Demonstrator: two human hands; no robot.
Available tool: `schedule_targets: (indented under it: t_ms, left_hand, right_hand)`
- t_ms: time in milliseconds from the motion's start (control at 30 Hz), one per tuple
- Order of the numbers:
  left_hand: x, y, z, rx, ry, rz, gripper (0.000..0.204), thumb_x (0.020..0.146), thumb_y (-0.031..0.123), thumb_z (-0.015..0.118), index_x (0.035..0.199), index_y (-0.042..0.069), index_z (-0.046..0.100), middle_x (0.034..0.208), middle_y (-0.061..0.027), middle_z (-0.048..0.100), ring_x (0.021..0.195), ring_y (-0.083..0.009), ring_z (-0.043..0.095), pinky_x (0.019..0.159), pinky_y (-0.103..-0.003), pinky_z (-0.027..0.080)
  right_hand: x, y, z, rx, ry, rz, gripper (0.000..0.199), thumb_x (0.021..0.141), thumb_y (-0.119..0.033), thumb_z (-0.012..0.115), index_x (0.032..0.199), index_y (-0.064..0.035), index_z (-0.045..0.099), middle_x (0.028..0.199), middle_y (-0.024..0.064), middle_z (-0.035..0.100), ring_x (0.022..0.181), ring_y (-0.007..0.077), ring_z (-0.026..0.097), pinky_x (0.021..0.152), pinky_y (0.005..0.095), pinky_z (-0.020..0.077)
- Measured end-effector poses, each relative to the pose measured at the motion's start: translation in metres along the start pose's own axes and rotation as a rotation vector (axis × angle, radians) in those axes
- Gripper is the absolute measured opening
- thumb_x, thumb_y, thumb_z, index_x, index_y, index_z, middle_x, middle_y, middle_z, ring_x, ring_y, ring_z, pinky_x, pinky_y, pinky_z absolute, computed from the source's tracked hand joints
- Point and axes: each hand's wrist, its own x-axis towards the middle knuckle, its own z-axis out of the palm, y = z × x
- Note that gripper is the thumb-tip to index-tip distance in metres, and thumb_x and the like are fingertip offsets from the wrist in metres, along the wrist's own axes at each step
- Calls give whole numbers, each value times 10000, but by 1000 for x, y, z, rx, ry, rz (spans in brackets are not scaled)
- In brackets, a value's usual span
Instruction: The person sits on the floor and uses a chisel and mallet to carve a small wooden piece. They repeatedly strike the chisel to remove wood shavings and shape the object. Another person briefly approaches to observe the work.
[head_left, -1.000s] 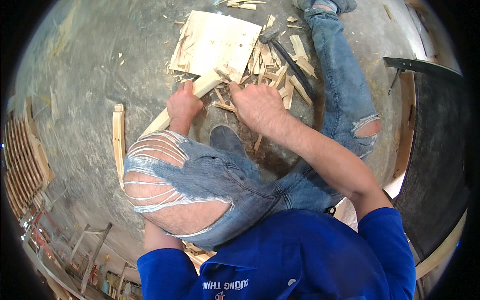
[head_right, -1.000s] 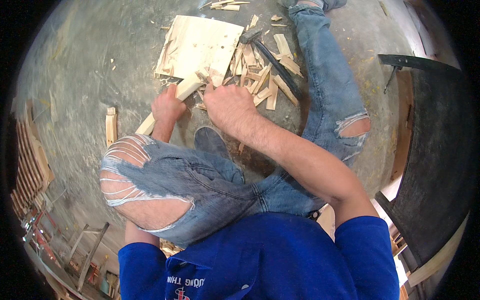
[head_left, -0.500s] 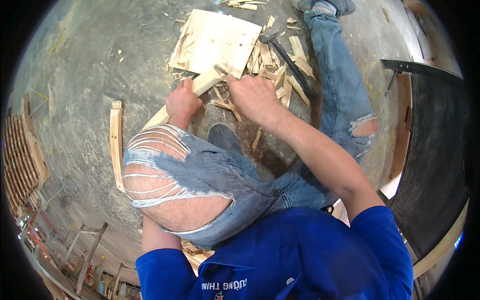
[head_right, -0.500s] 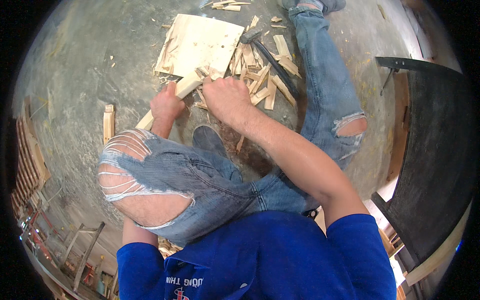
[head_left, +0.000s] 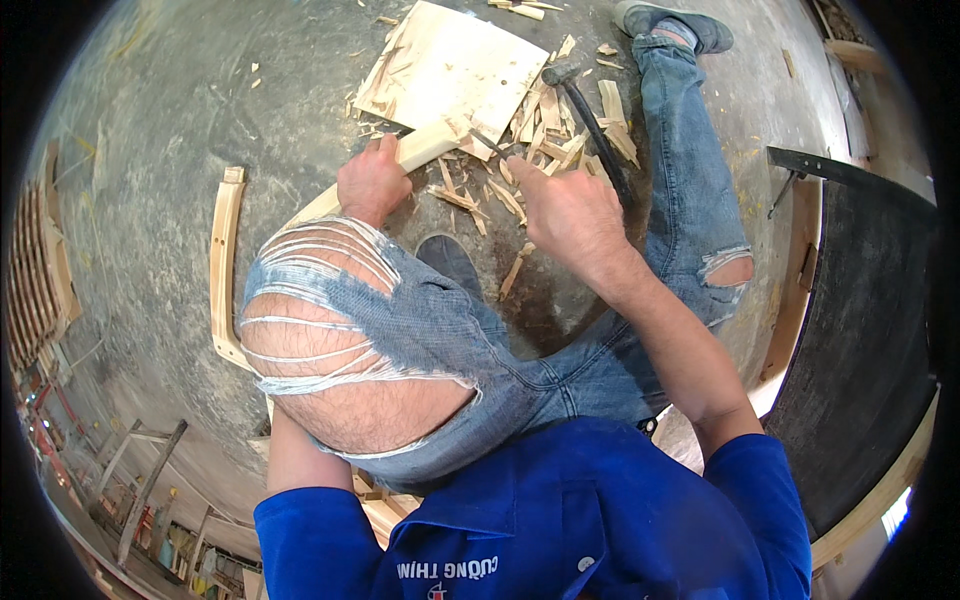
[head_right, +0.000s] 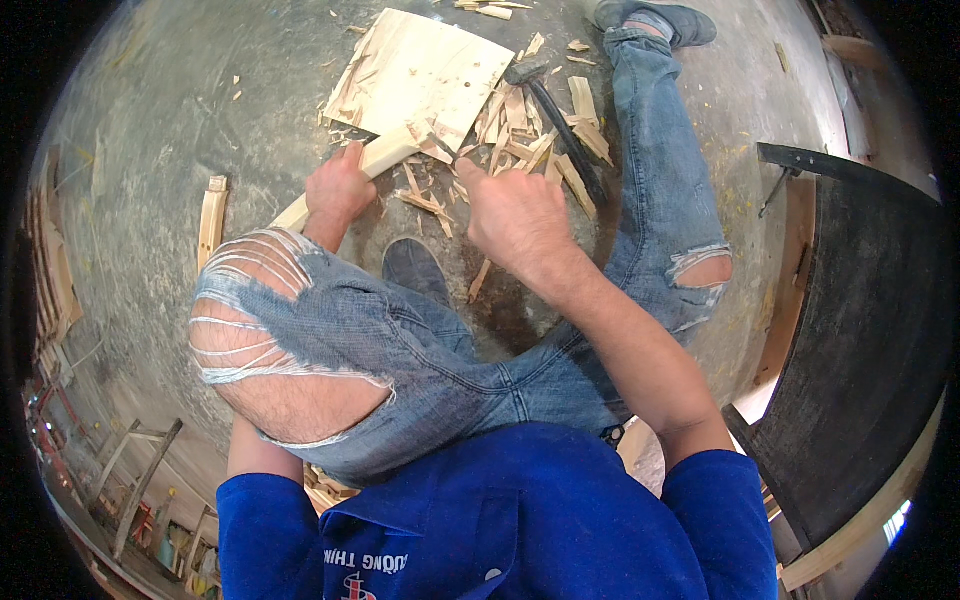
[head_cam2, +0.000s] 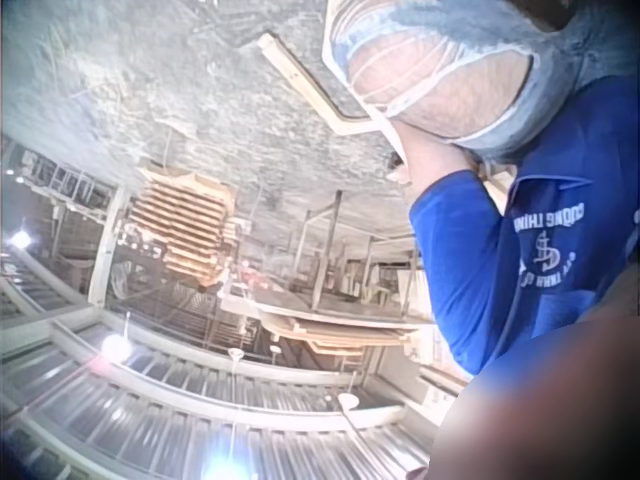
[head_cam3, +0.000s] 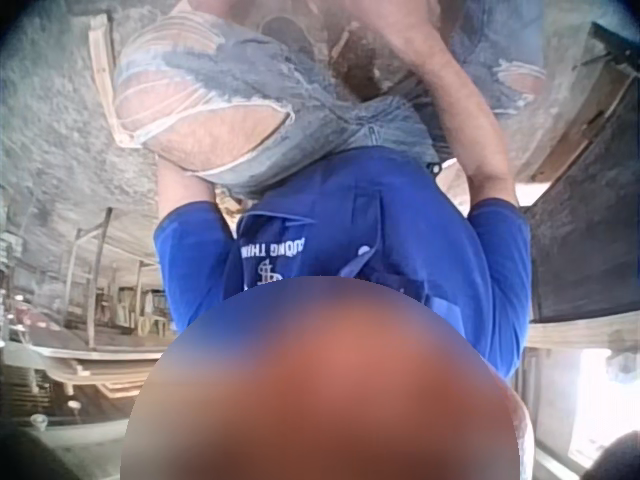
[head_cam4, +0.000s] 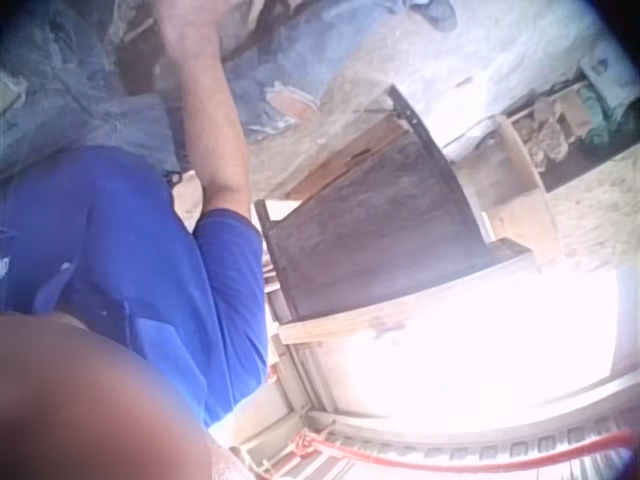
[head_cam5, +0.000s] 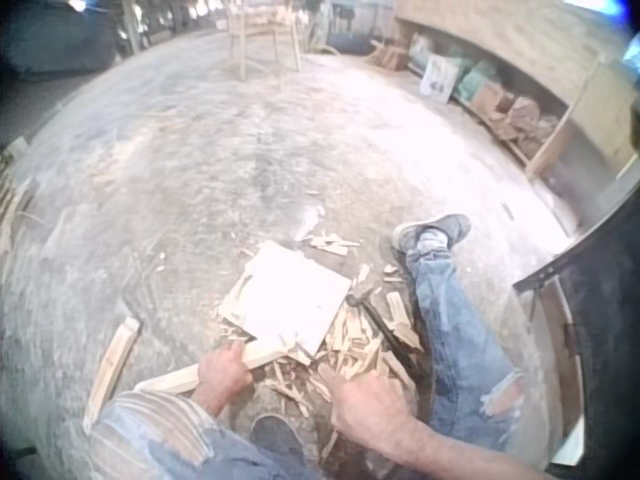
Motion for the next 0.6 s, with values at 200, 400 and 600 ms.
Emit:
schedule_targets:
  t_ms: [200,400,600]
  left_hand:
    - [-2,0,-2,16,-16,-17,392,831,175,694,1206,156,585,1199,-130,714,1055,-363,728,872,-510,586]
    - [2,5,1,10,8,5,400,826,183,697,1209,160,585,1188,-133,712,1052,-359,729,866,-505,589]
    - [0,-1,3,24,19,-5,388,822,178,697,1189,155,577,1161,-137,716,1038,-361,730,854,-506,590]
  right_hand:
    - [-1,-1,-1,15,-43,5,533,901,-29,561,1432,-68,589,746,179,711,754,328,755,723,509,605]
    - [3,0,-3,18,-44,6,530,899,-13,556,1427,-50,585,745,184,710,769,338,756,731,508,612]
    - [5,-11,-12,3,-70,-4,478,894,-23,587,1371,7,613,780,208,723,801,364,764,746,510,620]
